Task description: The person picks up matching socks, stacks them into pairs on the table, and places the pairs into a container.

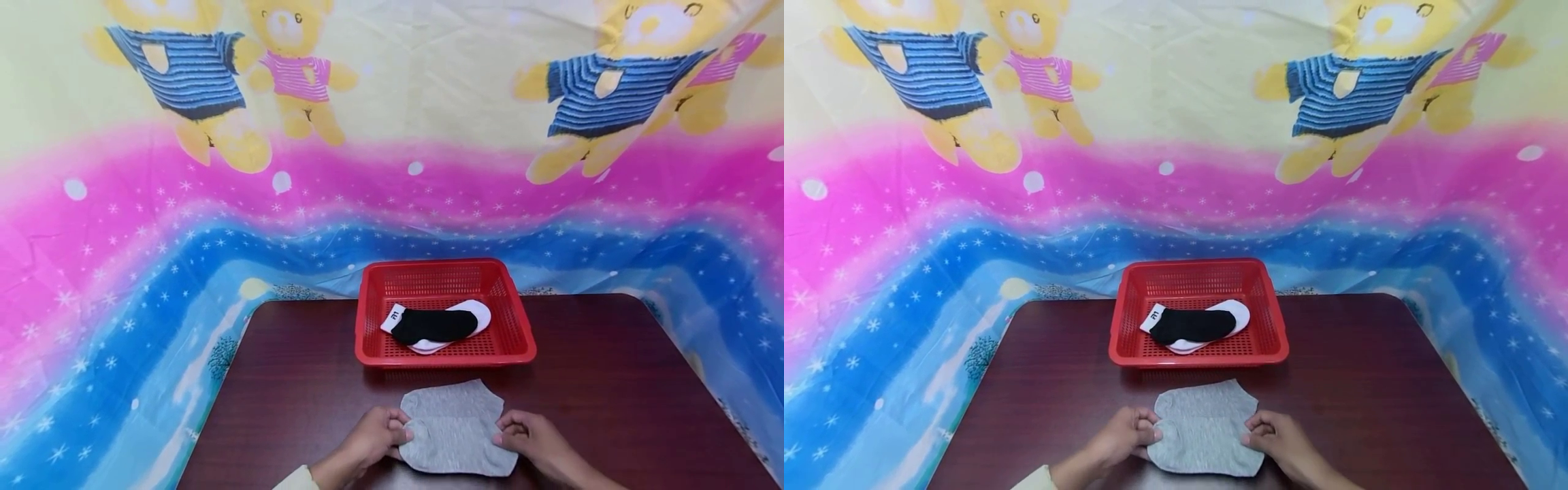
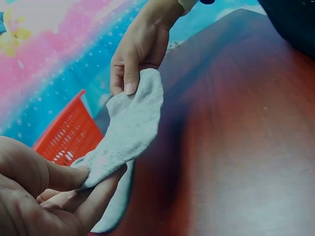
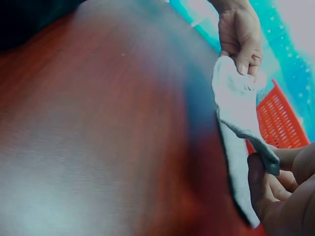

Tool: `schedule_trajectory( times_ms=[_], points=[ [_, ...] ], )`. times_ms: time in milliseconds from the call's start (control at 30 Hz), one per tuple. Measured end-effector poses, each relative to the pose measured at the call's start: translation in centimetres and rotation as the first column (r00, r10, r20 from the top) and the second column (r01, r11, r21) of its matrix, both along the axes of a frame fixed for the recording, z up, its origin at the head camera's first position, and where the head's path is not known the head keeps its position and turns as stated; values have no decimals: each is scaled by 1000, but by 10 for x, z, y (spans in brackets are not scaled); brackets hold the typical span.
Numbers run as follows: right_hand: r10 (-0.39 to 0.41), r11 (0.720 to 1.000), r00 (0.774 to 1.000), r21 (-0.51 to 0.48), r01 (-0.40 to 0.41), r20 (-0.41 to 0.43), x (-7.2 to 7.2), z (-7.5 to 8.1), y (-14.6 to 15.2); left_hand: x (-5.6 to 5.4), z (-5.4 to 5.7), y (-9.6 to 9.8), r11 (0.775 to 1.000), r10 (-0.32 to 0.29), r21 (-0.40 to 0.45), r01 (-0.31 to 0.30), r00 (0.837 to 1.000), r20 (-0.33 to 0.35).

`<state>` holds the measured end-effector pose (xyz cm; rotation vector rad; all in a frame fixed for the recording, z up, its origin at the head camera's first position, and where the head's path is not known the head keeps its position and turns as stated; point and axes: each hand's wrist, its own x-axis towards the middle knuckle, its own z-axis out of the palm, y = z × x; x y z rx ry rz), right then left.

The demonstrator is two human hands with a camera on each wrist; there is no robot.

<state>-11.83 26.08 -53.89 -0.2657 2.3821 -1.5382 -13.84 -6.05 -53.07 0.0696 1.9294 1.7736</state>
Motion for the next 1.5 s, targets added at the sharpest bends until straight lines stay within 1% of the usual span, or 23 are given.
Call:
schedule_trajectory(
  times_ms=[67, 167, 267, 367, 500, 633, 800, 900, 1000, 1100, 1267, 1333, 1500],
  points=[
    [-18, 1000, 999, 5, 18, -31, -5, 6, -3, -5, 4, 1, 1000, 13, -8, -13, 1000, -7],
    [-70, 998, 998, 11, 70, 5, -16, 12, -8, -12, 5, 4, 999, 39, 1, -39, 999, -16],
    [-134, 991, 989, 38, 132, 61, -29, 13, -12, -18, 0, 7, 997, 80, 9, -79, 996, -31],
    [-199, 979, 973, 75, 192, 114, -40, 12, -16, -26, -5, 10, 991, 135, -4, -135, 989, -57],
    [-263, 965, 952, 70, 254, 156, -51, 9, -21, -34, -8, 13, 981, 189, -35, -193, 977, -96],
    [-284, 959, 950, 60, 279, 131, -59, 6, -23, -38, -10, 15, 972, 214, -74, -224, 968, -130],
    [-323, 943, 943, 111, 313, 87, -64, 3, -23, -41, -16, 18, 960, 238, -110, -258, 957, -168],
    [-326, 939, 943, 137, 316, 61, -66, -2, -23, -42, -22, 19, 949, 236, -157, -274, 945, -226],
    [-317, 936, 948, 167, 309, 25, -66, -8, -23, -44, -28, 20, 930, 207, -232, -285, 928, -311],
    [-318, 932, 948, 186, 312, 4, -66, -15, -22, -45, -31, 21, 913, 181, -282, -296, 911, -371],
    [-308, 925, 950, 218, 310, -45, -68, -24, -21, -45, -34, 23, 888, 143, -339, -310, 888, -438],
    [-306, 919, 950, 238, 313, -69, -68, -26, -21, -46, -35, 23, 877, 123, -364, -313, 880, -459],
    [-306, 908, 944, 260, 328, -123, -64, -27, -24, -44, -36, 24, 869, 95, -380, -318, 859, -503]
  ],
)
